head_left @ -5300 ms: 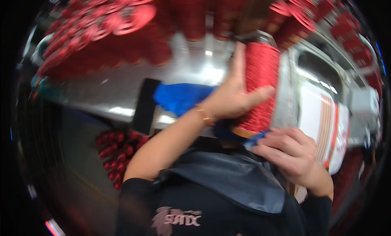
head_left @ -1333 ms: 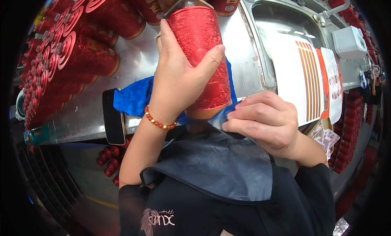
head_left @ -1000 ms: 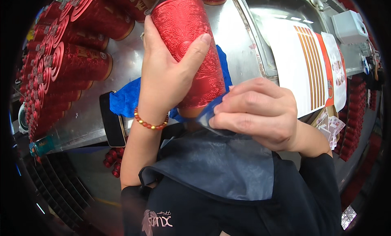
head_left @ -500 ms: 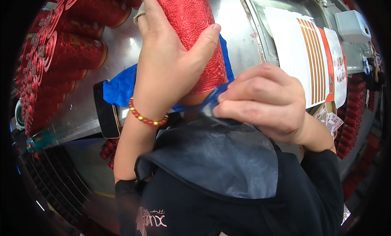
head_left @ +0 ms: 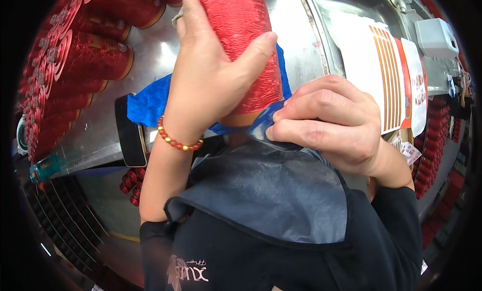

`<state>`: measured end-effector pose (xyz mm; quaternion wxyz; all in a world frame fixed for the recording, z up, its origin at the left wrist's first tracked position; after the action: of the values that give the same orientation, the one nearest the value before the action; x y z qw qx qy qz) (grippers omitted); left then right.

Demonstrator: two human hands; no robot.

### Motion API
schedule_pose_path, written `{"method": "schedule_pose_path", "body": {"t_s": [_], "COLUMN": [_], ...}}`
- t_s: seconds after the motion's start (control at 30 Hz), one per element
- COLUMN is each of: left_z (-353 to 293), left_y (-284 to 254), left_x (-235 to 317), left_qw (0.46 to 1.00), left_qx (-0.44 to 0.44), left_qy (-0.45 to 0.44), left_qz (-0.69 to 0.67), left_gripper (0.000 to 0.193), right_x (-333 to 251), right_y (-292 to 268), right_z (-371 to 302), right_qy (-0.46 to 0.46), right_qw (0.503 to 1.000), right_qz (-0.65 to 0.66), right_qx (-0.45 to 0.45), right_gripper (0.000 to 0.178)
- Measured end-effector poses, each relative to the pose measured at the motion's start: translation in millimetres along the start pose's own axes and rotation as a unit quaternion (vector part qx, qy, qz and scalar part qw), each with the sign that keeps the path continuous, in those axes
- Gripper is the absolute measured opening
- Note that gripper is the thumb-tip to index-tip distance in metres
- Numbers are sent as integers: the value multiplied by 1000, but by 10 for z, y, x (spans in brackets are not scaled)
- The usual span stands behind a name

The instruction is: The person picks up red cylindrical cans, wipes them with a blue cloth, and applies gold and round stickers to the surface. They rotate each can to align and smooth the labels, then place the finished cans back on the metal table.

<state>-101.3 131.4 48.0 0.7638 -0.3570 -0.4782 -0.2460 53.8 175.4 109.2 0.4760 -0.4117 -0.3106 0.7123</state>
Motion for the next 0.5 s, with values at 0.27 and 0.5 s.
{"method": "schedule_pose_path", "body": {"t_s": [0.27,0.5], "left_z": [-40,158], "left_y": [-42,34], "left_x": [-277,153], "left_qw": [960,999], "left_qx": [-24,-42], "left_qy": [-98,26], "left_qz": [-262,5], "left_gripper": [87,69], "right_x": [63,79], "right_y": [-11,11], "right_z": [-1,-7], "right_qy": [10,-6], "right_qw": [1000,1000], "right_qz": [18,20], "right_qx": [0,-14], "right_gripper": [26,23]}}
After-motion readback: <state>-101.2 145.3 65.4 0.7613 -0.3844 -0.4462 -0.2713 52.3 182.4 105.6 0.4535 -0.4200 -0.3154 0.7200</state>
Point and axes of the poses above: each hand's wrist, its own z-axis towards the middle knuckle, its own y-axis out of the palm, x = y × z, the point moved 9 cm from there along z, towards the middle knuckle, and after that the axes turned 14 degrees about -z, right-handed, at the moved point
